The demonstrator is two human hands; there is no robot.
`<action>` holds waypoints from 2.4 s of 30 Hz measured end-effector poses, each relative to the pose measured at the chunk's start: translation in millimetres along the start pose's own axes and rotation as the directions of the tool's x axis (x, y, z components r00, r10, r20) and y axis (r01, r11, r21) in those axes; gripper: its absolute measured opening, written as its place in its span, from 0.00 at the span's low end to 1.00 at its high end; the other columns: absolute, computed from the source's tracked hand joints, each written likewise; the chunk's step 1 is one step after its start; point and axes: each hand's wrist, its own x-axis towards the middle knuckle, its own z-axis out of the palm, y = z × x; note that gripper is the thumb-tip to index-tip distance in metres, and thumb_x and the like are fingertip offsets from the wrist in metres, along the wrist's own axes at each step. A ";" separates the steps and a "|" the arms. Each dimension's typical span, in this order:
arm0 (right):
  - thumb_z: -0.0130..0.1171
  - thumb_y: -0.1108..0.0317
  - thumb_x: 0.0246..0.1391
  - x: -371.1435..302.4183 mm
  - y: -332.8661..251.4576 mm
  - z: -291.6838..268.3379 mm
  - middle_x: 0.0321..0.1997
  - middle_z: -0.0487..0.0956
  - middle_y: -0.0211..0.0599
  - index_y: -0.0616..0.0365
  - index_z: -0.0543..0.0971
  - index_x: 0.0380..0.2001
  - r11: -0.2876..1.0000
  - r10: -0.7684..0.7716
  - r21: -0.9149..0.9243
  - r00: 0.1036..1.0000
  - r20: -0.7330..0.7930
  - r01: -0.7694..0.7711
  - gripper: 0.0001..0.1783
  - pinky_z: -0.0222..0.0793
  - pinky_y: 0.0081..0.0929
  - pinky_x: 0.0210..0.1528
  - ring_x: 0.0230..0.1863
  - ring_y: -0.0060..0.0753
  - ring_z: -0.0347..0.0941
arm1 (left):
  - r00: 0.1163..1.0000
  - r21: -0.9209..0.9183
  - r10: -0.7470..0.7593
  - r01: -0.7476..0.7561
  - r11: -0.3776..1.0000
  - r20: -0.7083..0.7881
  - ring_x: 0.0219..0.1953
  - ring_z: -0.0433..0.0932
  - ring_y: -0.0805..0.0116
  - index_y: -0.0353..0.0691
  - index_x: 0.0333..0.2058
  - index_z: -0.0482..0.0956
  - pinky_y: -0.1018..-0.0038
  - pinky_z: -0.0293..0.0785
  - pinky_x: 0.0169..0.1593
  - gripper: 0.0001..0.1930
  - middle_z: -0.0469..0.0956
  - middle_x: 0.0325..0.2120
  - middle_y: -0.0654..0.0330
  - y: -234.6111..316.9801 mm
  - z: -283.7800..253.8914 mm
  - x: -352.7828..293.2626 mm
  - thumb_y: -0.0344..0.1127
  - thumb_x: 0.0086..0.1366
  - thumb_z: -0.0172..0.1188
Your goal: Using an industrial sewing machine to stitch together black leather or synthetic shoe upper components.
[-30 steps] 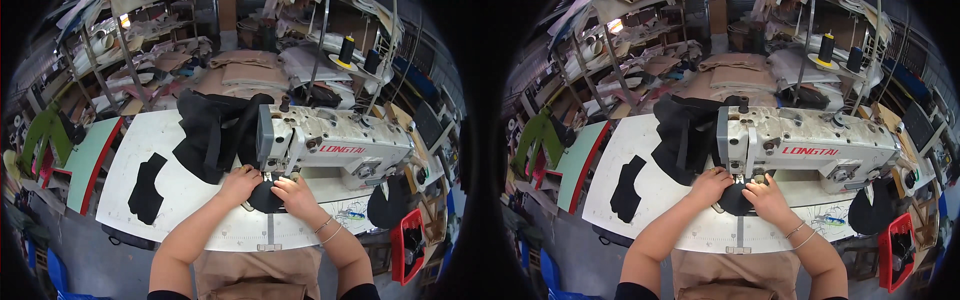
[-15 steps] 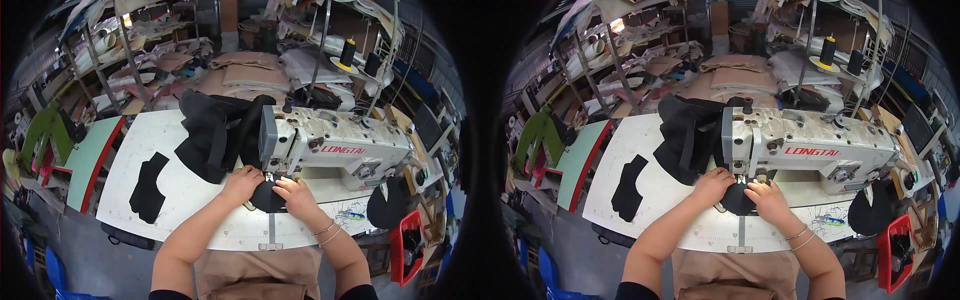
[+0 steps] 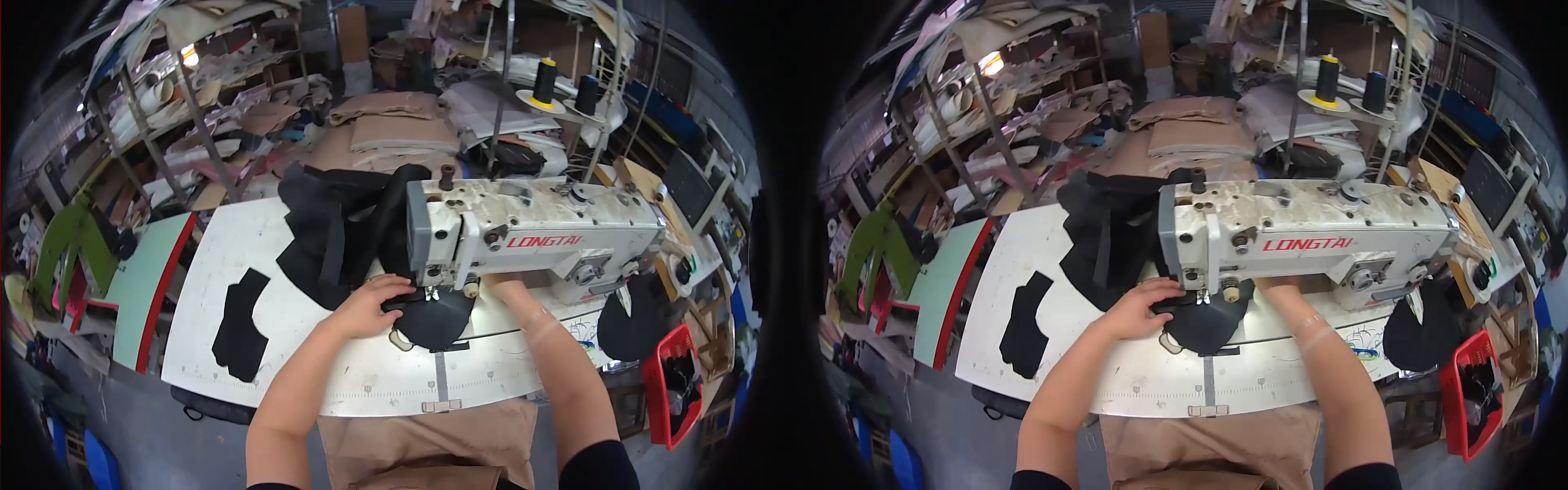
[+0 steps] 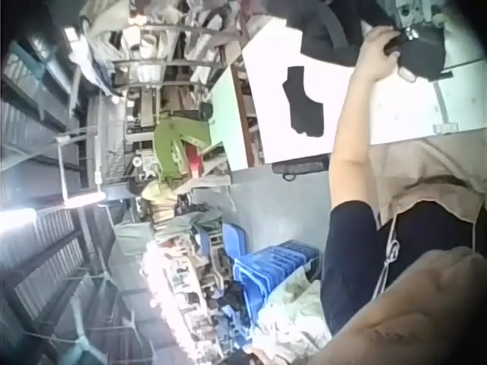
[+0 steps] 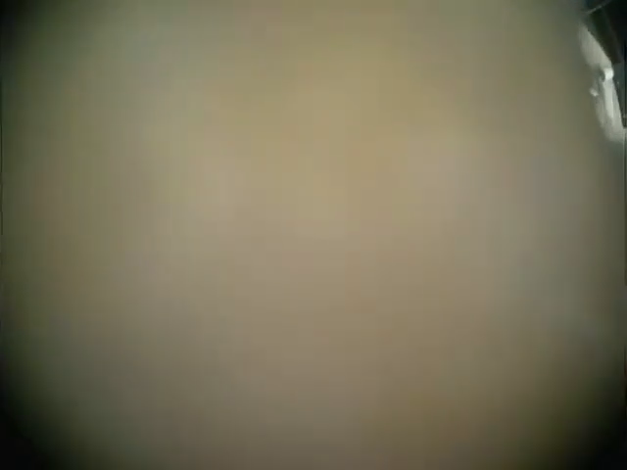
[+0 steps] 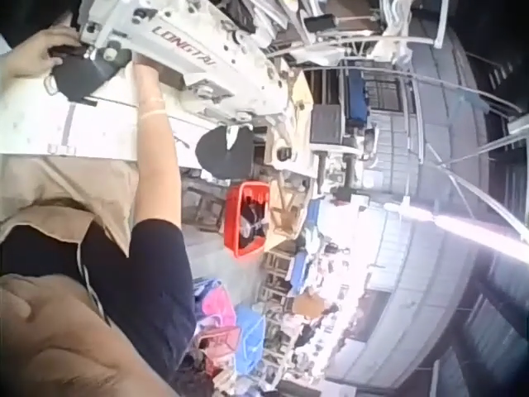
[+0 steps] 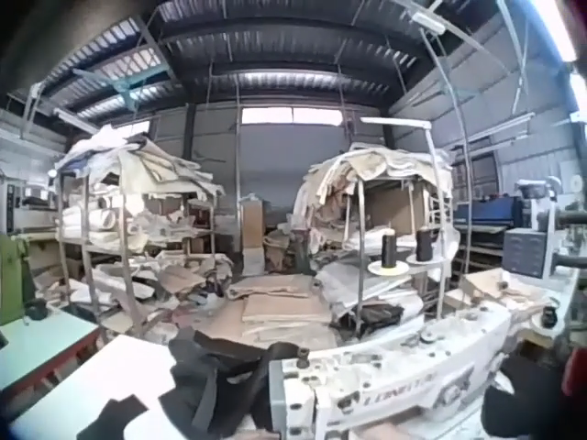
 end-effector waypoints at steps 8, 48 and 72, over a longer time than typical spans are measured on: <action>0.56 0.56 0.53 50.5 -34.8 -20.4 0.51 0.73 0.50 0.59 0.74 0.47 0.994 0.015 0.108 0.997 0.074 -0.023 0.22 0.62 0.47 0.56 0.56 0.51 0.67 | 0.972 0.197 0.159 -0.124 0.972 -0.172 0.38 0.77 0.56 0.42 0.33 0.82 0.66 0.73 0.45 0.10 0.79 0.33 0.59 14.6 34.4 -5.1 0.25 0.51 0.63; 0.56 0.70 0.41 -80.5 -65.1 -84.0 0.27 0.71 0.32 0.54 0.74 0.28 0.757 -0.638 0.261 0.764 0.098 0.599 0.07 0.69 0.30 0.33 0.32 0.34 0.71 | 0.398 0.302 0.167 0.307 0.903 -0.902 0.50 0.76 0.51 0.38 0.51 0.73 0.65 0.72 0.53 0.26 0.78 0.47 0.49 -22.4 -208.3 151.4 0.28 0.51 0.65; 0.55 0.76 0.45 -71.6 -55.7 -73.8 0.39 0.79 0.38 0.57 0.78 0.37 0.760 -0.518 0.472 0.855 0.024 0.447 0.13 0.71 0.36 0.46 0.43 0.41 0.76 | 0.947 0.279 -0.045 0.139 0.950 -0.317 0.55 0.66 0.47 0.36 0.55 0.65 0.63 0.66 0.57 0.31 0.63 0.56 0.49 61.8 45.5 -14.9 0.25 0.51 0.63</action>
